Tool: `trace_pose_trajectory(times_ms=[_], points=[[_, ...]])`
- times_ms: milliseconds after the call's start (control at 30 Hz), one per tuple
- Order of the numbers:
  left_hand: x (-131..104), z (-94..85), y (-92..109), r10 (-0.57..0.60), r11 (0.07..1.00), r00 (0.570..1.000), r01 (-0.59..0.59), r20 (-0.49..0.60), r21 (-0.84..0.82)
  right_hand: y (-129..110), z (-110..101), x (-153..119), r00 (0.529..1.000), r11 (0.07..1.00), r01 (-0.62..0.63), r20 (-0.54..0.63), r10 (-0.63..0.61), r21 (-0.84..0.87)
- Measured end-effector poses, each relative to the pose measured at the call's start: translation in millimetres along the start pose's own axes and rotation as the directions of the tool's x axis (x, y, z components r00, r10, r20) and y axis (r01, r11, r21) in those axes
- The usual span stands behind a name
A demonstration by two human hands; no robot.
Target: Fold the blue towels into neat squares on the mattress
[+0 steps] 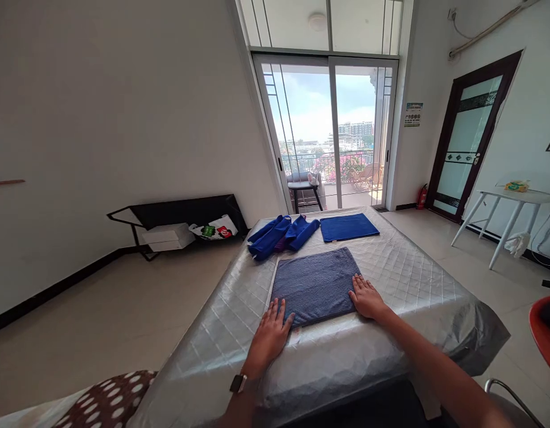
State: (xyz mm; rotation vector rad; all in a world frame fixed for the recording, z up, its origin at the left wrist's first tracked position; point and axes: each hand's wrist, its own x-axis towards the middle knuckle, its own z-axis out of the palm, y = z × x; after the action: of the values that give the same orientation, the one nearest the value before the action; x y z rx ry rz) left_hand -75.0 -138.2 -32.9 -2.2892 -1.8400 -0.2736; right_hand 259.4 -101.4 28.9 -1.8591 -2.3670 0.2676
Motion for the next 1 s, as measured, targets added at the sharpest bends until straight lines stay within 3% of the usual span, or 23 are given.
trace_pose_trajectory(times_ms=[133, 267, 467, 600, 667, 767, 900, 1000], points=[[-1, -8.5, 6, -0.073, 0.995, 0.995, 0.069, -0.062, -0.066, 2, -17, 17, 1.000, 0.999, -0.003, -0.002, 0.003, 0.034], [-5, -28.6, 13, -0.134, 0.987, 0.979, 0.119, -0.152, -0.105, -2, -22, 42, 0.999, 0.999, -0.028, -0.035, 0.029, 0.044], [-16, -52.5, 14, -0.181, 0.984, 0.974, 0.179, -0.138, -0.026, -4, 4, 58, 0.996, 0.999, -0.041, -0.074, 0.042, 0.018], [5, -68.3, 21, -0.211, 0.976, 0.966, 0.217, -0.147, 0.022, -1, 16, 61, 0.996, 0.998, -0.053, -0.075, 0.055, 0.026], [31, -76.3, 42, -0.159, 0.987, 0.975, 0.155, -0.155, -0.034, -1, 18, 61, 0.995, 0.998, -0.052, -0.081, 0.054, 0.029], [86, -76.9, 96, 0.017, 0.984, 0.991, -0.040, -0.135, -0.172, -1, 19, 61, 0.994, 0.999, -0.044, -0.098, 0.046, 0.023], [148, -48.3, 166, 0.228, 0.943, 0.968, -0.247, -0.108, -0.225, 0, 18, 59, 0.997, 0.999, -0.043, -0.070, 0.043, 0.002], [165, -18.3, 178, 0.299, 0.939, 0.954, -0.297, -0.013, -0.172, 0, 15, 58, 0.998, 0.999, -0.042, -0.049, 0.042, 0.003]])
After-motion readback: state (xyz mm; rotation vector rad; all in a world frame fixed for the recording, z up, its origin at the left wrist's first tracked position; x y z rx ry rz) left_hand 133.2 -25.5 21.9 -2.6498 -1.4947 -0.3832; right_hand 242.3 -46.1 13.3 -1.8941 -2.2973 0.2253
